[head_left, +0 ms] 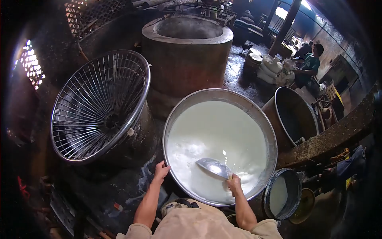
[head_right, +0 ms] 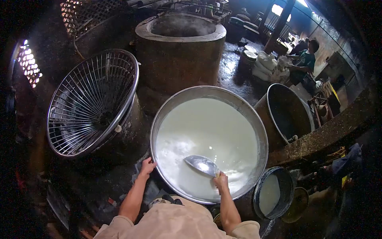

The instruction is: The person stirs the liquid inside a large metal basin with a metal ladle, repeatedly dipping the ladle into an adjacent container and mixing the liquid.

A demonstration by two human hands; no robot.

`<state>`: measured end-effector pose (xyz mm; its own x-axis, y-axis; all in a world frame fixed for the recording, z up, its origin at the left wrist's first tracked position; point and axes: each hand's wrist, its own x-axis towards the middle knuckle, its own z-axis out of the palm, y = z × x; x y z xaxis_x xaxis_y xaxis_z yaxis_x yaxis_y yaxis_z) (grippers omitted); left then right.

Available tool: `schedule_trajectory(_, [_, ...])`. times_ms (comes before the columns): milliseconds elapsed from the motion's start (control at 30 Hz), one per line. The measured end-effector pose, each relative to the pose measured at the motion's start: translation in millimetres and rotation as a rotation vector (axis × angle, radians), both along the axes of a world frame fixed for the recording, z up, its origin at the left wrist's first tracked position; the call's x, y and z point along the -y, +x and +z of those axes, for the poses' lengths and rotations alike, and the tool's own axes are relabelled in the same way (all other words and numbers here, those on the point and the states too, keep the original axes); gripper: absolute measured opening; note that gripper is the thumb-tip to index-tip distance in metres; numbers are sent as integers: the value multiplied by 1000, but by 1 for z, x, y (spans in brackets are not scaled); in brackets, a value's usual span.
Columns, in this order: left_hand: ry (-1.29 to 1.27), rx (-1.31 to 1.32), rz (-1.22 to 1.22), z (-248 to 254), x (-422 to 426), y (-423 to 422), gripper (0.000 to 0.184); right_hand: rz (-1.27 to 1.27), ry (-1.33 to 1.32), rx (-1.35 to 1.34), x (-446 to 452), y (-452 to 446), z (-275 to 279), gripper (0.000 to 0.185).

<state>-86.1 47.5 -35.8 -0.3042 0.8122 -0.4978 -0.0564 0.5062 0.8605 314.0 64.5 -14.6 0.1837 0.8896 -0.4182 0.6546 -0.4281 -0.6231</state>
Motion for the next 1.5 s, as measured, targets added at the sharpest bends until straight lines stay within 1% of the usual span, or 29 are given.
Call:
schedule_trajectory(33, [-32, 27, -6, 4, 0, -1, 25, 57, 19, 11, 5, -10, 1, 30])
schedule_trajectory(67, [-33, 29, -11, 9, -1, -2, 25, 35, -44, -4, 12, -19, 3, 32])
schedule_trajectory(133, [-18, -6, -54, 11, 1, -4, 26, 41, -60, -26, 23, -38, 10, 33])
schedule_trajectory(167, [60, 87, -16, 12, 2, -2, 27, 35, -61, -24, 29, -47, 14, 33])
schedule_trajectory(200, [60, 91, -23, 12, 3, -2, 27, 49, -67, -37, 35, -55, 18, 33])
schedule_trajectory(267, [57, 11, -62, 10, 2, -4, 28, 60, -72, -46, 41, -69, 35, 34])
schedule_trajectory(300, [56, 17, -63, 19, 2, -3, 29, 50, -115, -72, 42, -78, 51, 34])
schedule_trajectory(333, [65, 35, -55, 13, 2, -3, 29, 41, -155, -99, 42, -87, 68, 34])
schedule_trajectory(400, [90, 39, -40, 19, 3, -4, 20, 7, -184, -100, 37, -95, 98, 33])
schedule_trajectory(467, [112, 58, -22, 15, 2, -4, 20, 68, -140, -113, 21, -98, 133, 33])
schedule_trajectory(533, [29, -12, -119, 18, 1, -6, 30, 175, -91, -128, -5, -99, 165, 34])
schedule_trajectory(600, [16, -12, -118, 22, -1, -6, 32, 327, -9, -54, -46, -109, 195, 41])
schedule_trajectory(633, [4, -14, -117, 25, -2, -7, 35, 397, 128, 42, -68, -115, 191, 43])
schedule_trajectory(667, [-10, -16, -119, 26, 0, -7, 37, 466, 264, 139, -91, -119, 176, 46])
schedule_trajectory(733, [-10, 23, -73, 12, 1, -6, 35, 463, 627, 312, -130, -140, 134, 41])
schedule_trajectory(800, [37, -48, -73, 7, 1, -6, 35, 443, 492, 476, -165, -154, 100, 32])
schedule_trajectory(833, [42, -51, -66, 7, -2, -6, 35, 447, 500, 474, -174, -156, 93, 32])
schedule_trajectory(900, [14, -67, -72, 4, 3, -5, 33, 447, 222, 443, -180, -155, 78, 26])
schedule_trajectory(933, [8, -74, -71, 2, 0, -5, 33, 454, 231, 442, -183, -152, 75, 26])
schedule_trajectory(967, [60, -71, -34, 1, 0, -2, 29, 460, 113, 432, -180, -147, 70, 28])
schedule_trajectory(1000, [57, -72, -28, -3, -1, -2, 29, 464, -11, 422, -171, -140, 62, 30])
schedule_trajectory(1067, [38, -115, -35, -11, -2, -3, 25, 488, 199, 475, -154, -115, 26, 17])
schedule_trajectory(1133, [40, -131, -25, -9, -3, -2, 23, 471, 172, 469, -134, -96, 15, 17])
schedule_trajectory(1200, [37, -148, -13, -10, -1, -2, 21, 455, 84, 458, -115, -74, 2, 19])
schedule_trajectory(1267, [73, -150, -25, -13, -2, -2, 21, 460, 96, 459, -93, -53, -4, 19])
schedule_trajectory(1300, [72, -158, -24, 1, -1, -1, 20, 460, 110, 463, -81, -43, -4, 20])
schedule_trajectory(1367, [69, -95, -28, -8, -2, -4, 25, 427, 60, 451, -60, -25, 2, 20])
schedule_trajectory(1433, [49, -15, -69, 1, -4, -4, 33, 391, -3, 448, -41, -4, 0, 22])
schedule_trajectory(1500, [49, -24, -62, 2, -2, -3, 32, 367, -20, 453, -23, 18, -1, 22])
